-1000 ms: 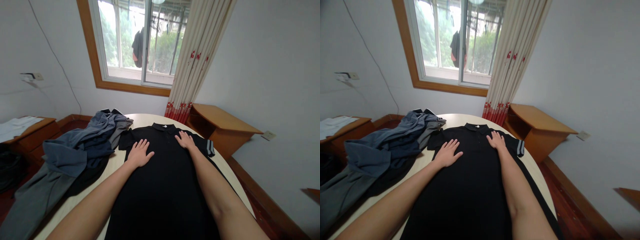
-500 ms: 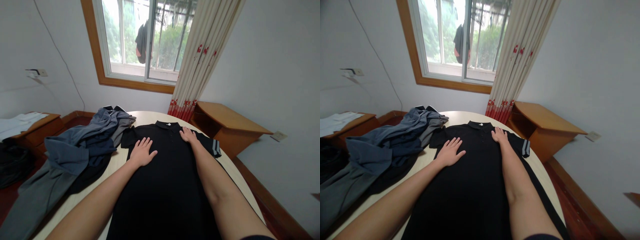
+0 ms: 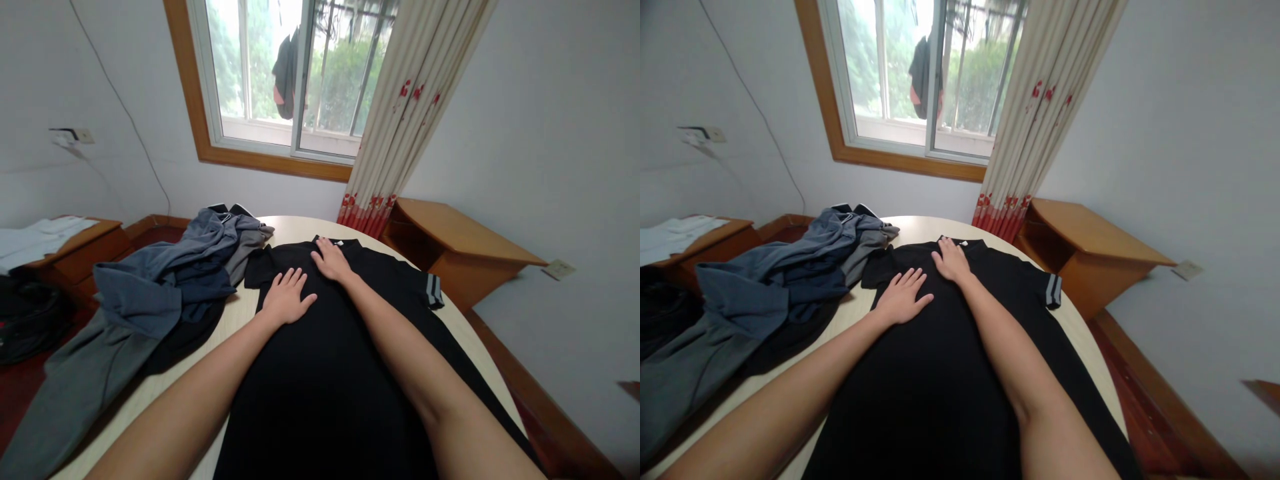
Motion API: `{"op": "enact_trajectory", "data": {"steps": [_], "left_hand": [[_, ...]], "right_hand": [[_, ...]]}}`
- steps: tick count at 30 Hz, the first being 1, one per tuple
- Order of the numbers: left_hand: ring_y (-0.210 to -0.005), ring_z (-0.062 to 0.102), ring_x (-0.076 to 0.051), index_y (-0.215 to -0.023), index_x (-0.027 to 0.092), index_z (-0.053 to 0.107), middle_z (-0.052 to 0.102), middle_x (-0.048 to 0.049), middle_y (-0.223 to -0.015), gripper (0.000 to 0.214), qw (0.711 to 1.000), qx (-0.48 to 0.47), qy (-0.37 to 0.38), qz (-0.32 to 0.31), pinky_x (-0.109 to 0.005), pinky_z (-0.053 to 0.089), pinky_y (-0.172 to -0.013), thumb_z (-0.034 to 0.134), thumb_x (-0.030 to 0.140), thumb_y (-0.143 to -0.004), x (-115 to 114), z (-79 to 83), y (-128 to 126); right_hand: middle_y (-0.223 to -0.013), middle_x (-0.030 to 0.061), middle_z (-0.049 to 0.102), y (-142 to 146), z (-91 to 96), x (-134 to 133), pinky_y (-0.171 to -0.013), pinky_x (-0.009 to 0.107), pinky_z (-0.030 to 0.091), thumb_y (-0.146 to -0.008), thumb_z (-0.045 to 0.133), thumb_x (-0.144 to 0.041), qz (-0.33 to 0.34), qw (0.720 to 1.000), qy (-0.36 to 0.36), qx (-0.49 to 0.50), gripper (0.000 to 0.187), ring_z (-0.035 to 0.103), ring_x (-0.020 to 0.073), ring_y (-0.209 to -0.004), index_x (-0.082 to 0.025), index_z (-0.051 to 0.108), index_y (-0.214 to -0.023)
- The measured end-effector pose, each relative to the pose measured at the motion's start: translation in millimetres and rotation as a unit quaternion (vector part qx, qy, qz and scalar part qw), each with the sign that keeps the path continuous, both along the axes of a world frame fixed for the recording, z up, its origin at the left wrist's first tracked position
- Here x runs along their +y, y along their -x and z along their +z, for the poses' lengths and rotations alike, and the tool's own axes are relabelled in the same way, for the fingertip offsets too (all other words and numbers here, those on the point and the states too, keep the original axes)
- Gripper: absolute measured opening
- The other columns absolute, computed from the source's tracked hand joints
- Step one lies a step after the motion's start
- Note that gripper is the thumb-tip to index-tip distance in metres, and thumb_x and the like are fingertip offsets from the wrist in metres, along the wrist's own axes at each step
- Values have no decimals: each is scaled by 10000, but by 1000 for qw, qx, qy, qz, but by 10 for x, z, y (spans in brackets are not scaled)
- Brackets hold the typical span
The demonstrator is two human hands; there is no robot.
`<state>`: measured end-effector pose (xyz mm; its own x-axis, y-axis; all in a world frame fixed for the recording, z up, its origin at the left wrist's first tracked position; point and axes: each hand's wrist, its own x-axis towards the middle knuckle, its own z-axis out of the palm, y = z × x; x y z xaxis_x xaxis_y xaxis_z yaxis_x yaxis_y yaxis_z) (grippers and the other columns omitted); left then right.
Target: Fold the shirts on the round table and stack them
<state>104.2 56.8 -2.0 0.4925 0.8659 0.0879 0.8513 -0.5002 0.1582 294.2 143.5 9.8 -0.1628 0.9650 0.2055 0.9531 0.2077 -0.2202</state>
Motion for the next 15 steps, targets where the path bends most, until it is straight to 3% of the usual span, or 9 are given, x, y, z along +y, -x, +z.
{"op": "enact_trajectory", "data": {"steps": [2, 5, 12, 15], "left_hand": [[-1532, 175, -265, -1554, 163, 352, 245, -83, -1644, 735, 1000, 2, 3, 1, -476, 166, -1231, 271, 619, -983, 1, 1, -3], [-1532, 176, -267, -1555, 172, 352, 253, -82, -1643, 729, 1000, 0, 4, 0, -476, 160, -1233, 279, 616, -982, 3, -4, -3], [-1528, 189, -279, -1542, 178, 375, 275, -88, -1637, 717, 1000, -16, -3, -5, -485, 173, -1225, 277, 614, -981, 20, -47, -6], [-1523, 201, -284, -1540, 168, 376, 295, -95, -1631, 712, 1000, -20, -5, -6, -487, 168, -1224, 287, 602, -983, 14, -40, -10]], "right_hand": [[-1654, 104, 223, 233, -43, 27, -1232, 422, 139, -1025, 289, -458, 33, 998, 55, -2, 630, 145, 221, -1538, -122, 321, -1556], [-1664, 91, 187, 354, -85, 122, -1232, 467, 116, -1027, 286, -464, 19, 995, 99, -6, 628, 122, 234, -1542, -147, 295, -1569], [-1675, 89, 136, 395, -21, 394, -1213, 510, 160, -1035, 234, -464, -46, 990, 133, -7, 625, 145, 266, -1535, -179, 227, -1591], [-1668, 102, 162, 540, -22, 425, -1226, 487, 108, -1040, 231, -452, -16, 992, 122, -14, 616, 116, 252, -1541, -158, 259, -1580]]}}
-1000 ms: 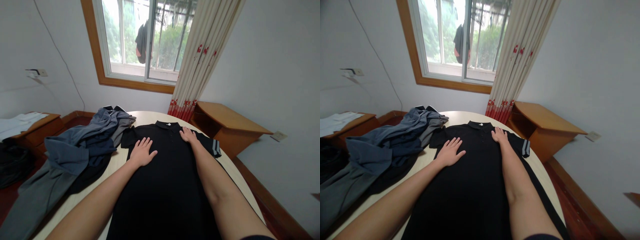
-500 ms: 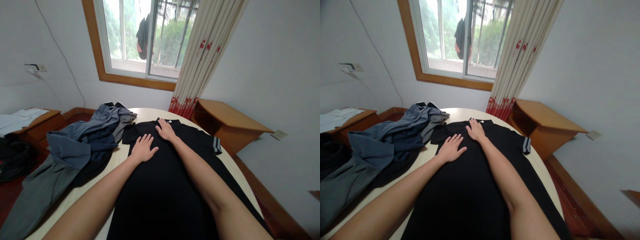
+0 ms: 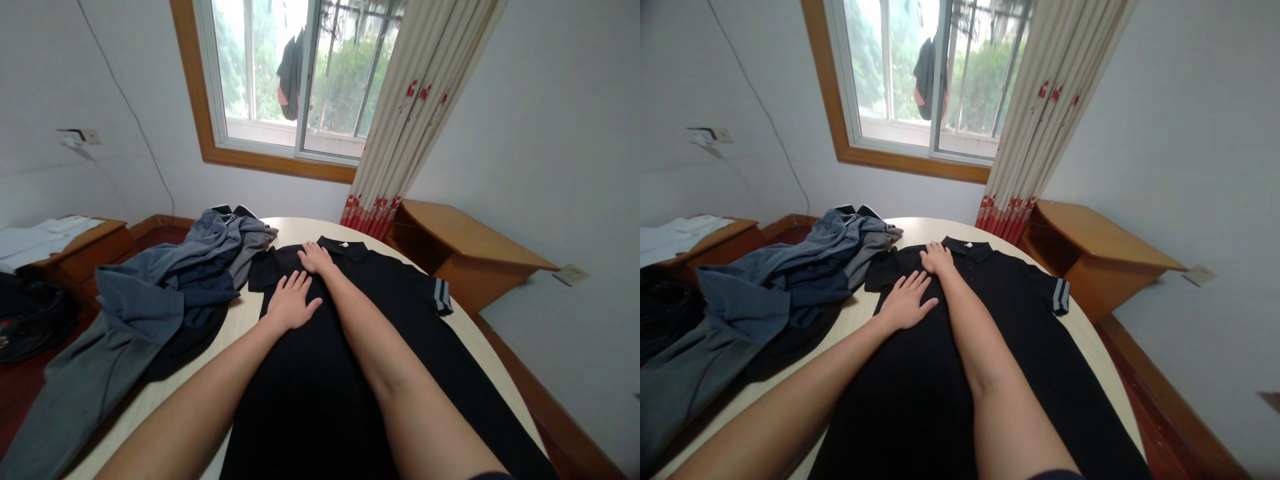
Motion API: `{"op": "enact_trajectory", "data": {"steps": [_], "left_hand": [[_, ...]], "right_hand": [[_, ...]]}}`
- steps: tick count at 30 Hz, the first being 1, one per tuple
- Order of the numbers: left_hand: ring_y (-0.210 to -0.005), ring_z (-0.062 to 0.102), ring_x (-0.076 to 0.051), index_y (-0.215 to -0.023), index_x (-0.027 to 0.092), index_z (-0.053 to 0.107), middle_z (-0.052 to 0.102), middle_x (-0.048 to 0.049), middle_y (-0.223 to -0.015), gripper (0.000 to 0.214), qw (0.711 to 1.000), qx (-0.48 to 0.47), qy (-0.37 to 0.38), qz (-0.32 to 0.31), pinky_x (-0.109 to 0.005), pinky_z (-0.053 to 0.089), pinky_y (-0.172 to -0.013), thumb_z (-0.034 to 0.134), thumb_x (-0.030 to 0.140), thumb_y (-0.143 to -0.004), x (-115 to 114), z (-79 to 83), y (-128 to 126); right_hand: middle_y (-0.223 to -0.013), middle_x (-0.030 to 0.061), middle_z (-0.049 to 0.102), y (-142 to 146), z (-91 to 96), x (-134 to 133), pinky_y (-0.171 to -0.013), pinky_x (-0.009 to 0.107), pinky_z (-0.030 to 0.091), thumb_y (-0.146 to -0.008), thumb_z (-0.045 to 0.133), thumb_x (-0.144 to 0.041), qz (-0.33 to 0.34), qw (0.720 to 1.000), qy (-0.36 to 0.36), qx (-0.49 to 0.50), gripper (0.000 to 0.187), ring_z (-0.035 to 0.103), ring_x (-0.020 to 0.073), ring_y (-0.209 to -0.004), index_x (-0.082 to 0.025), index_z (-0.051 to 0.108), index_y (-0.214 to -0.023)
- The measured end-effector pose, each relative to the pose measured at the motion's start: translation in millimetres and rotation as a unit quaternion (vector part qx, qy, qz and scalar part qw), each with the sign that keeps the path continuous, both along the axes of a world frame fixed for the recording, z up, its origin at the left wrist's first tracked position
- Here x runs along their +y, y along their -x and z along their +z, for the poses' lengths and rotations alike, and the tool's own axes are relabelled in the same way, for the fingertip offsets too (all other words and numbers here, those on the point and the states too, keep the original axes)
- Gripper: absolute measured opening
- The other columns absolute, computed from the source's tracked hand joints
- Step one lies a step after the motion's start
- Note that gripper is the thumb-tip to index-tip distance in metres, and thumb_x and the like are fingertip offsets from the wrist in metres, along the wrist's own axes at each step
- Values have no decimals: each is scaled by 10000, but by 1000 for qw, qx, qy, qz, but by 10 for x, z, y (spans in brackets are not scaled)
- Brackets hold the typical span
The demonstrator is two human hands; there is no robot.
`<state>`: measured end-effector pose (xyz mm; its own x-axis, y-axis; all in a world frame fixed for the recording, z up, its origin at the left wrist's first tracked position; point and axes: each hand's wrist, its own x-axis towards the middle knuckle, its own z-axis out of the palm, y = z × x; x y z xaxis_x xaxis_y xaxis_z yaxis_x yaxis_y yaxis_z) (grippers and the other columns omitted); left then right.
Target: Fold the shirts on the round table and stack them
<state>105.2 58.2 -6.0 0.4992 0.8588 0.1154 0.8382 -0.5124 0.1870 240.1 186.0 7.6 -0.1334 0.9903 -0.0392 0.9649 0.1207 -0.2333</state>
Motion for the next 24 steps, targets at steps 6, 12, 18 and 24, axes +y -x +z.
{"op": "enact_trajectory", "data": {"steps": [6, 12, 18, 24], "left_hand": [[-1523, 204, -284, -1540, 188, 371, 292, -88, -1634, 682, 1000, 4, 10, 0, -491, 177, -1220, 302, 581, -987, -34, 69, -5], [-1523, 206, -280, -1538, 199, 374, 300, -82, -1631, 682, 1000, 2, 5, 0, -494, 177, -1220, 304, 591, -984, -19, 43, -1], [-1524, 203, -274, -1536, 172, 381, 300, -102, -1629, 707, 1000, 1, 1, -5, -479, 166, -1226, 298, 603, -982, 0, 18, 2], [-1532, 173, -266, -1549, 173, 361, 246, -88, -1645, 712, 1000, 17, 13, 4, -478, 160, -1226, 285, 600, -984, -9, 60, -4]], "right_hand": [[-1671, 75, 146, 82, -33, -19, -1235, 475, 76, -1045, 246, -469, 51, 999, 5, 14, 614, 105, 224, -1545, -169, 265, -1581], [-1668, 75, 157, 9, -11, -53, -1236, 481, 75, -1050, 213, -492, 41, 999, 1, 22, 630, 101, 213, -1545, -159, 257, -1583], [-1661, 79, 194, -41, 45, -401, -1235, 471, 91, -1047, 201, -499, 69, 997, -11, 22, 632, 122, 217, -1543, -158, 303, -1569], [-1664, 64, 192, -533, 80, -863, -1242, 441, 73, -1042, 155, -499, 0, 995, -96, 16, 645, 106, 194, -1545, -167, 270, -1582]]}}
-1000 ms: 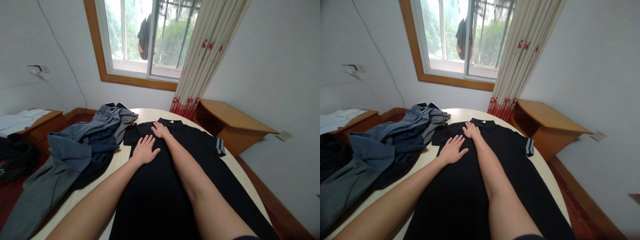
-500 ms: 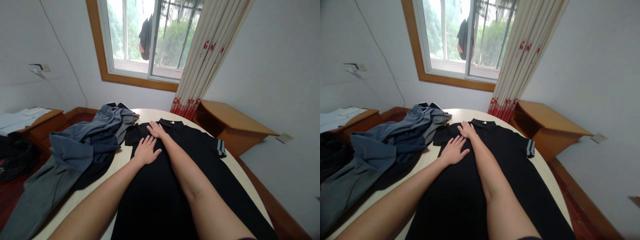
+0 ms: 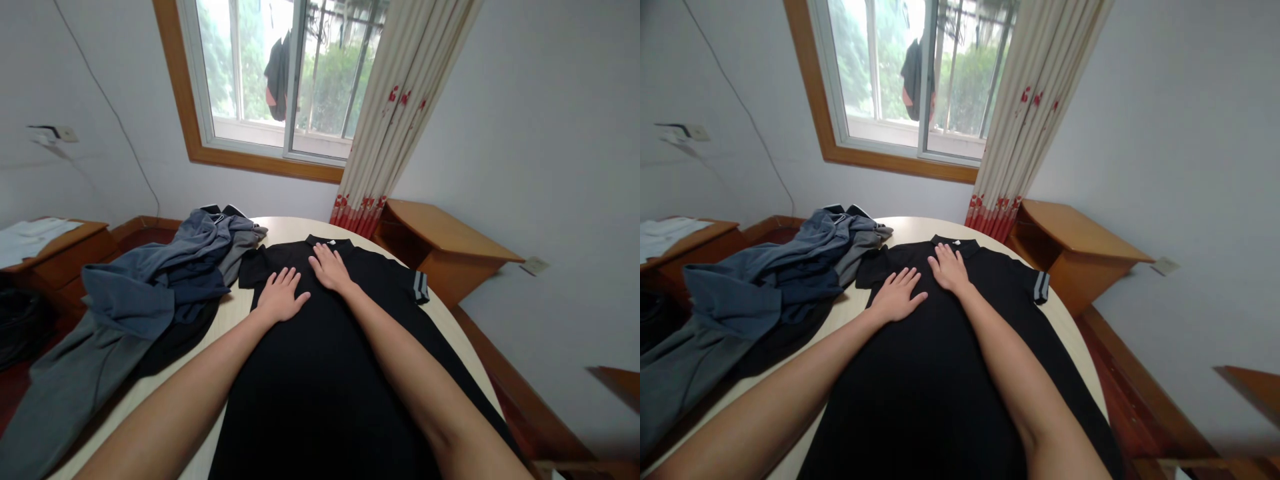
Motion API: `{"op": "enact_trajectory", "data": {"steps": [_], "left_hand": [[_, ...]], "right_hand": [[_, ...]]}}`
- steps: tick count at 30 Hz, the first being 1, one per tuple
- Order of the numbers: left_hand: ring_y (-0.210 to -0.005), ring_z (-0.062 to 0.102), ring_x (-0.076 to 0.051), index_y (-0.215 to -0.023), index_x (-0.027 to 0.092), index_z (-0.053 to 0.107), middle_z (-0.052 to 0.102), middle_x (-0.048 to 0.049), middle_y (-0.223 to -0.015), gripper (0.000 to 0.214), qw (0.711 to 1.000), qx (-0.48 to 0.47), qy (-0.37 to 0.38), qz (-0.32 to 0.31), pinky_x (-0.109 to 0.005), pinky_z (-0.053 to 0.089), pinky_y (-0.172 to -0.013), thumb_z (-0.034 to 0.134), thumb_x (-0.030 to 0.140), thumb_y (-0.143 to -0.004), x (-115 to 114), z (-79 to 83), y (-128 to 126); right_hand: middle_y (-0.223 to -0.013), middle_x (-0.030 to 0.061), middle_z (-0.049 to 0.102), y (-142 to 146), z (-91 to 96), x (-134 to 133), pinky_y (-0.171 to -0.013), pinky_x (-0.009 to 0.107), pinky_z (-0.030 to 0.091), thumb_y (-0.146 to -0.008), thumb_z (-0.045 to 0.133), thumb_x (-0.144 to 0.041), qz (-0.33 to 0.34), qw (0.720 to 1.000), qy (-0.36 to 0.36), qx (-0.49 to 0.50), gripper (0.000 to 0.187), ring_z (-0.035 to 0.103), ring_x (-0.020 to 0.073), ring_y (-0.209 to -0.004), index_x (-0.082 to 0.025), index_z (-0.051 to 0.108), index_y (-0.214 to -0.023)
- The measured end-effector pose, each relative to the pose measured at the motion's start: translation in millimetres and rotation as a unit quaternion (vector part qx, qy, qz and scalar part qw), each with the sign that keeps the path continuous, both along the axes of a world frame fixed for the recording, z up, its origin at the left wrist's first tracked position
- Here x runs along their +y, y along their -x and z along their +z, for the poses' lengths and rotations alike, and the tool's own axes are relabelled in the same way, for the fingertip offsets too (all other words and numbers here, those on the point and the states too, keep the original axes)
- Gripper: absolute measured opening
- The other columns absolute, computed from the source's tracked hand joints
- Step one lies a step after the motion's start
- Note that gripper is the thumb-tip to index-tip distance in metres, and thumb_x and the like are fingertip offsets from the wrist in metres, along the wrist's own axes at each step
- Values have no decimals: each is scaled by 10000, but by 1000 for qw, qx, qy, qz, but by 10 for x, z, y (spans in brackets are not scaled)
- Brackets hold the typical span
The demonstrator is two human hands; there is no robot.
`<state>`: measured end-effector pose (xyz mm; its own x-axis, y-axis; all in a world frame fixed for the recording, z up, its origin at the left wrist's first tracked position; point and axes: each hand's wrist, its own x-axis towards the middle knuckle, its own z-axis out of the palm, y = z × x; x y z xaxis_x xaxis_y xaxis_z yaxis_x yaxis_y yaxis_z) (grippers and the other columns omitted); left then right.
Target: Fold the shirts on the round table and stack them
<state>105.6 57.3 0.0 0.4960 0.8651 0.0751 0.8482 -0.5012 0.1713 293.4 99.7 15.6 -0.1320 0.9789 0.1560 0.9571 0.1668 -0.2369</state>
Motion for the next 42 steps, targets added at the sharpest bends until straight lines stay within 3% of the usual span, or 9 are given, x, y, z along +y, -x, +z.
{"op": "enact_trajectory", "data": {"steps": [4, 8, 13, 19, 22, 25, 28, 32, 42], "left_hand": [[-1533, 170, -261, -1552, 178, 356, 235, -85, -1647, 714, 1000, 4, 2, -2, -473, 163, -1225, 275, 604, -985, 2, 10, 12], [-1529, 185, -268, -1552, 200, 359, 257, -87, -1641, 707, 1000, -3, -7, -4, -480, 176, -1220, 278, 611, -983, 16, -13, 16], [-1529, 186, -265, -1558, 202, 349, 260, -85, -1641, 708, 1000, 2, -13, -4, -476, 181, -1221, 273, 610, -984, 31, -28, 20], [-1529, 188, -267, -1553, 211, 361, 267, -77, -1639, 707, 1000, -2, -14, -5, -476, 179, -1222, 275, 618, -983, 30, -54, 23], [-1519, 222, -270, -1524, 187, 413, 309, -83, -1625, 682, 1000, -18, -14, -4, -471, 192, -1221, 298, 593, -987, 26, -32, 12], [-1421, 415, -250, -1422, 183, 539, 472, -75, -1539, 583, 997, -70, -32, 17, -389, 330, -1165, 319, 520, -1001, 58, 82, 71], [-1245, 563, -261, -1300, 205, 630, 606, -71, -1398, 490, 988, -100, -79, 85, -370, 444, -1050, 351, 468, -995, 144, 237, 252], [-1219, 543, -326, -1282, 130, 627, 612, -163, -1341, 480, 973, -47, -94, 204, -418, 461, -996, 405, 421, -972, 262, 334, 535], [-1198, 591, -386, -1383, 56, 459, 544, -303, -1352, 689, 947, -2, -10, 321, -422, 483, -946, 579, 516, -884, 255, 375, 516]], "right_hand": [[-1670, 76, 159, -595, -82, -185, -1237, 466, 103, -1036, 160, -506, -113, 991, 66, -32, 654, 114, 214, -1545, -170, 234, -1592], [-1672, 88, 147, -1098, -137, -307, -1232, 495, 119, -1024, 178, -532, -170, 978, 102, -61, 684, 119, 232, -1544, -157, 218, -1596], [-1662, 120, 174, -1548, -172, -430, -1217, 546, 146, -1019, 188, -545, -262, 959, 90, -63, 702, 174, 283, -1530, -134, 260, -1585], [-1648, 149, 205, -1888, -177, -526, -1197, 563, 189, -1020, 207, -549, -292, 949, 96, -64, 710, 196, 313, -1520, -112, 302, -1571], [-1644, 166, 219, -1770, -117, -538, -1198, 584, 158, -1023, 249, -503, -306, 947, 70, -75, 677, 182, 337, -1518, -96, 320, -1559], [-1631, 165, 264, -1364, -32, -569, -1205, 565, 167, -1015, 298, -473, -283, 955, 19, -83, 649, 208, 326, -1508, -91, 354, -1536], [-1615, 135, 318, -810, 33, -659, -1195, 546, 220, -995, 354, -511, -186, 981, 21, -55, 631, 275, 310, -1487, -141, 430, -1501], [-1604, 131, 345, -280, 14, -824, -1200, 513, 222, -974, 409, -536, -107, 993, 39, -26, 620, 295, 297, -1481, -175, 473, -1474], [-1595, 132, 364, -250, -148, -940, -1199, 474, 219, -1005, 409, -466, -91, 996, 9, 13, 561, 306, 274, -1478, -164, 473, -1474]]}}
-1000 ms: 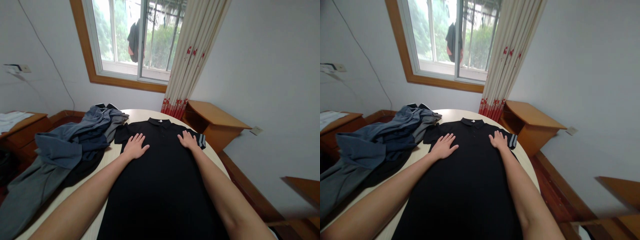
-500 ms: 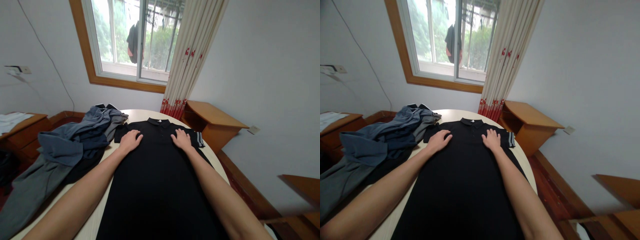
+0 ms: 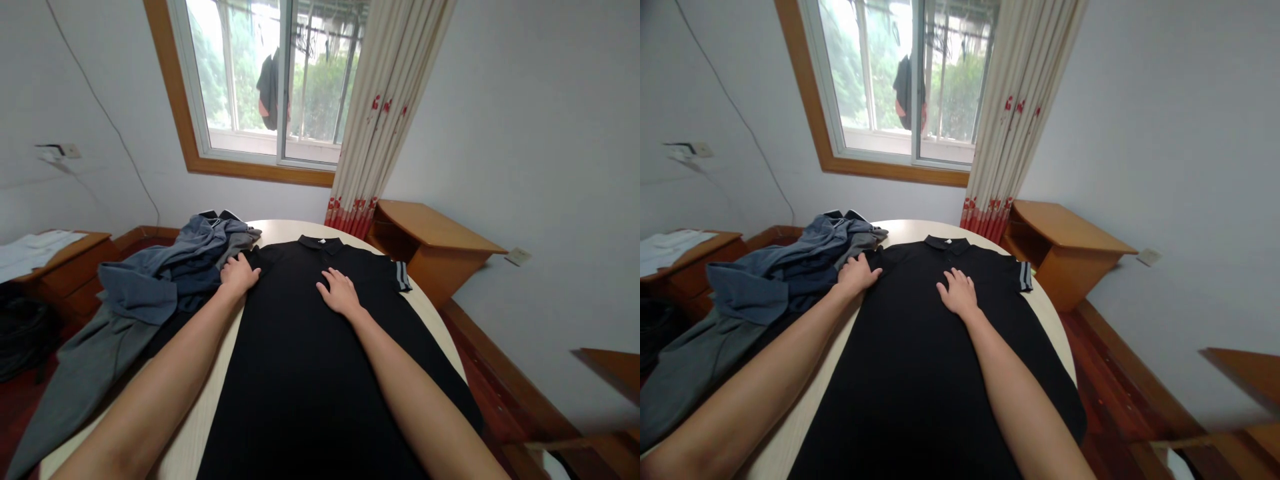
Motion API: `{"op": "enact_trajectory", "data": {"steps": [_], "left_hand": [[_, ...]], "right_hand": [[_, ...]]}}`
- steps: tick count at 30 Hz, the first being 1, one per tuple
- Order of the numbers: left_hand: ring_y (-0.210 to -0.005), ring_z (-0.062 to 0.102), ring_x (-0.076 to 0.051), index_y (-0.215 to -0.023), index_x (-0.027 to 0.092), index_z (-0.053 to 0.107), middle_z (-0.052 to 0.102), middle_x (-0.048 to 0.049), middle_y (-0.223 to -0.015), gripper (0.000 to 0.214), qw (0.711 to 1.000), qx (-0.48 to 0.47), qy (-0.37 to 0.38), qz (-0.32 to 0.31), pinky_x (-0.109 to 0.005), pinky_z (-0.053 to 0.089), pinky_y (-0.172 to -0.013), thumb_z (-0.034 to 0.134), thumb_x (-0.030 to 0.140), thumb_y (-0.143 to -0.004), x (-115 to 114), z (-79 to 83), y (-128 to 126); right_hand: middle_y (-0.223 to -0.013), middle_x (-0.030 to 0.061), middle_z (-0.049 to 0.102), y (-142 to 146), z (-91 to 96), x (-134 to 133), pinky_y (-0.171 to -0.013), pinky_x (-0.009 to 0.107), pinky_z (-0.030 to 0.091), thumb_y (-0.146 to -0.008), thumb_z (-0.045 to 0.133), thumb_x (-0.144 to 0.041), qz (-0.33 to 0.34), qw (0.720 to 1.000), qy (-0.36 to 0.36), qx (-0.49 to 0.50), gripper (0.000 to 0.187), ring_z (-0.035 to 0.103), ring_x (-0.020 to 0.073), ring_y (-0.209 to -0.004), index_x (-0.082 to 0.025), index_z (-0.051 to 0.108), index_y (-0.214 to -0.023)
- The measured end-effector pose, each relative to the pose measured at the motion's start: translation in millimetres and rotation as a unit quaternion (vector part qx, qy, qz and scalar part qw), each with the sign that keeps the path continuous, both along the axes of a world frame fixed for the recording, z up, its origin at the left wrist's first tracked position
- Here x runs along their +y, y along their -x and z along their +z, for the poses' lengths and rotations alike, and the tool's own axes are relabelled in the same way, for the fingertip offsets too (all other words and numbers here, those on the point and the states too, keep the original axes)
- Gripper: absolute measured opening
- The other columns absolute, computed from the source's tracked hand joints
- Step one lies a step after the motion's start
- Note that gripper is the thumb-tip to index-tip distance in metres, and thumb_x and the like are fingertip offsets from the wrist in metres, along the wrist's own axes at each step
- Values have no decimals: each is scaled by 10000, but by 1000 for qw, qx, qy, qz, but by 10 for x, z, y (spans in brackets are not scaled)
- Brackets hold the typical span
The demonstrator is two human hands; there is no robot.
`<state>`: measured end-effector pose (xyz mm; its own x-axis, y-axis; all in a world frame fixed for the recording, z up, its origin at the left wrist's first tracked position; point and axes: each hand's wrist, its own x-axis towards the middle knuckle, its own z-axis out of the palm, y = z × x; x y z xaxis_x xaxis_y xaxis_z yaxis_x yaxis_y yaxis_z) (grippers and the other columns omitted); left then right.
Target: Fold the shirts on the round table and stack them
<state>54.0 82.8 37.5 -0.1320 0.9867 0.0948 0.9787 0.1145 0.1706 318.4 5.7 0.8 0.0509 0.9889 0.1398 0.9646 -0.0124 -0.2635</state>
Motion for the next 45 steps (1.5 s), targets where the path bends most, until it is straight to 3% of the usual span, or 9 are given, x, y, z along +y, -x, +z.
{"op": "enact_trajectory", "data": {"steps": [8, 13, 21, 25, 29, 33, 37, 41, 45], "left_hand": [[-1134, 649, -392, -1108, 125, 686, 686, -227, -1219, 477, 996, -48, 75, -14, -416, 533, -877, 646, 504, -821, 132, 12, 140], [-1079, 682, -316, -1071, 192, 688, 736, -127, -1131, 311, 984, -172, -16, -35, -368, 536, -886, 660, 289, -777, 247, -122, 203], [-1141, 664, -257, -1330, 172, 617, 707, -92, -1242, 578, 935, -298, -170, -91, -353, 489, -1032, 518, 50, -774, 204, -234, 116], [-1161, 653, -241, -1342, 145, 609, 683, -99, -1290, 509, 898, -269, -267, -222, -369, 466, -1075, 436, 120, -864, 7, -216, -36], [-1186, 636, -225, -1341, 182, 604, 690, -72, -1287, 452, 856, -206, -258, -397, -373, 470, -1073, 449, 266, -924, -146, -225, -117], [-1167, 643, -252, -1287, 162, 639, 708, -104, -1239, 466, 889, -169, -214, -368, -409, 478, -1052, 398, 401, -968, -130, -289, -91], [-1317, 540, -278, -1300, 178, 636, 594, -117, -1419, 503, 931, -83, -112, -338, -462, 392, -1127, 396, 461, -960, -44, -387, -52], [-1456, 364, -296, -1436, 221, 520, 409, -94, -1575, 560, 957, -25, -33, -286, -590, 250, -1173, 359, 497, -976, -19, -428, -57], [-1425, 407, -316, -1422, 225, 541, 475, -115, -1529, 535, 969, -12, -20, -246, -599, 230, -1168, 371, 471, -978, 62, -371, -119]], "right_hand": [[-1593, 134, 367, 10, 25, 1, -1198, 474, 214, -1002, 420, -460, 2, 1000, 5, 7, 555, 306, 274, -1478, -175, 474, -1476], [-1595, 146, 358, 22, 44, -13, -1201, 474, 204, -1006, 418, -459, 4, 1000, 8, 11, 563, 295, 276, -1481, -163, 464, -1482], [-1596, 147, 357, 27, 61, -28, -1203, 480, 205, -1008, 421, -453, 6, 1000, 9, 11, 560, 299, 278, -1482, -160, 465, -1483], [-1592, 146, 364, 26, 49, -25, -1204, 478, 210, -1008, 425, -450, 7, 1000, 5, 7, 562, 308, 284, -1477, -149, 471, -1480], [-1590, 136, 373, 25, 34, -19, -1203, 463, 219, -1007, 433, -448, 6, 1000, -1, 0, 550, 319, 274, -1472, -163, 479, -1475], [-1585, 142, 378, 19, 27, -15, -1203, 466, 222, -1007, 435, -443, 9, 1000, -1, 0, 553, 320, 284, -1472, -151, 481, -1473], [-1575, 159, 389, 15, 38, -24, -1196, 483, 234, -1001, 452, -420, 15, 1000, -9, 11, 544, 336, 287, -1463, -147, 481, -1471], [-1564, 133, 415, 63, 73, -72, -1199, 469, 239, -966, 519, -355, 99, 993, -52, 23, 534, 364, 251, -1448, -191, 477, -1473], [-1584, 108, 389, 169, 94, -112, -1198, 487, 244, -960, 536, -401, 194, 979, -49, 24, 549, 344, 257, -1462, -231, 476, -1479]]}}
